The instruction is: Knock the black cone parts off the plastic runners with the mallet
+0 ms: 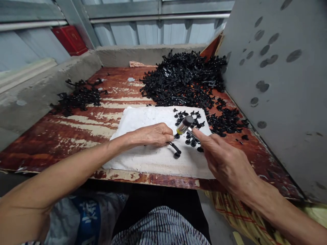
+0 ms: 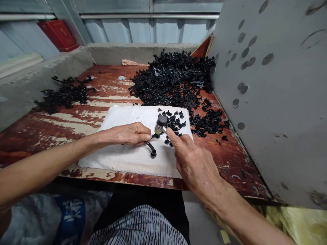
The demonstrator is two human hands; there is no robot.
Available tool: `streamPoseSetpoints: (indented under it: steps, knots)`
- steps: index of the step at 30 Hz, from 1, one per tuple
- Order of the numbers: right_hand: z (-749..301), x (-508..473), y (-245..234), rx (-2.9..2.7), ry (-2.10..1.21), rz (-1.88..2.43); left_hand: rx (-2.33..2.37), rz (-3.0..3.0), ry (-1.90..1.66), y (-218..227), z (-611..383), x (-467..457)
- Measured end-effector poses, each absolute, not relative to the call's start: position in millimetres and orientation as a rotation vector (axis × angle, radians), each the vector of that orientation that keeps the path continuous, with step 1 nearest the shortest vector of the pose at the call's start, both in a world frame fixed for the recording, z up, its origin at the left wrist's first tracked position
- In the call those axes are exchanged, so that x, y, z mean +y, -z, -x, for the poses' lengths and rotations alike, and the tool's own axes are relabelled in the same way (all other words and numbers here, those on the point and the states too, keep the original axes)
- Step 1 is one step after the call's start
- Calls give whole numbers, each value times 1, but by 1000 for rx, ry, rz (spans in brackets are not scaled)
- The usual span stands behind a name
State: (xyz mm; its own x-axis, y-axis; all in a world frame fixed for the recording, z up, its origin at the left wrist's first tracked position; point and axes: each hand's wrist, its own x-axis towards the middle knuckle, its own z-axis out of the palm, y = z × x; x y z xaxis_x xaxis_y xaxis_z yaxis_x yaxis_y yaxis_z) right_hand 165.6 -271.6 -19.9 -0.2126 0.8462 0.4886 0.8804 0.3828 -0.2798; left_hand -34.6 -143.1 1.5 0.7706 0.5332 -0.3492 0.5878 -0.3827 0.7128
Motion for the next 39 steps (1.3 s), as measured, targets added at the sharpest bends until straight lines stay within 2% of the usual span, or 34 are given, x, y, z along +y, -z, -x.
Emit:
streamPoseSetpoints:
  steps: [5,8,10,15,19,24,31,39]
  knots:
    - [-163,-274,10,-1911,169,1351,823,-2016,65,-1,36,-143]
    - [-162,-272,10,-2055,263,1390,815,-1995,55,-1,38,-144]
    - [-162,-271,13,-2176,233,1435,835,-1974,51,0,38,-144]
    - [-163,-270,15,-1967,222,1380,838,-1932,37,-1,39,-145]
    - [-165,-270,12,-2148,230,1432,827,-1933,64,-2,37,-144]
    - [-159,-273,5,-1909,227,1312,841,-1975,70,0,36,-142]
    - [-167,-271,17,-2143,175,1467,882,-2004,122,-6,32,-141]
    - [-165,-267,9,-2116,316,1472,785,-2071,194,-7,34,-131]
